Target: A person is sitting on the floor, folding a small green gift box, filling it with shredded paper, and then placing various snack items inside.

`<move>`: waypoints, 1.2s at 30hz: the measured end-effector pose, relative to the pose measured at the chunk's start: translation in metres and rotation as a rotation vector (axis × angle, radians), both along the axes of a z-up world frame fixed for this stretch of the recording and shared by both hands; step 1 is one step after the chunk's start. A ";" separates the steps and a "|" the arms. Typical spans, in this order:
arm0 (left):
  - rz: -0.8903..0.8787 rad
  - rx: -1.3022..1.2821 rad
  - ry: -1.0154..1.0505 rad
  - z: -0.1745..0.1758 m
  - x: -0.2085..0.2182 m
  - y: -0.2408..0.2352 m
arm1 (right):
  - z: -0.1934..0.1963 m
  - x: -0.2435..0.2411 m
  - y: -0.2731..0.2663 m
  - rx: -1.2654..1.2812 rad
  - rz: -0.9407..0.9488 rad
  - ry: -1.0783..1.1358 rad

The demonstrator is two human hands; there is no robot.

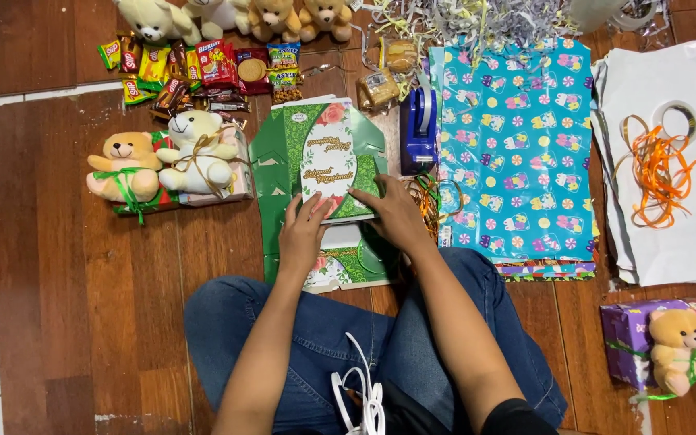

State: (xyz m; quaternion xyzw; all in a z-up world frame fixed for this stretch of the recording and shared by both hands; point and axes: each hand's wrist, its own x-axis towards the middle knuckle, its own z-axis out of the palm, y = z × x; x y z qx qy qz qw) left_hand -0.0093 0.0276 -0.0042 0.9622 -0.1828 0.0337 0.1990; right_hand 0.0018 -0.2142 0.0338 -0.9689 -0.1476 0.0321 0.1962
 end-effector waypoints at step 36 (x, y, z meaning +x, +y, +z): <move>0.178 -0.680 -0.179 0.022 0.025 0.003 | -0.066 -0.002 0.055 0.135 -0.396 -0.062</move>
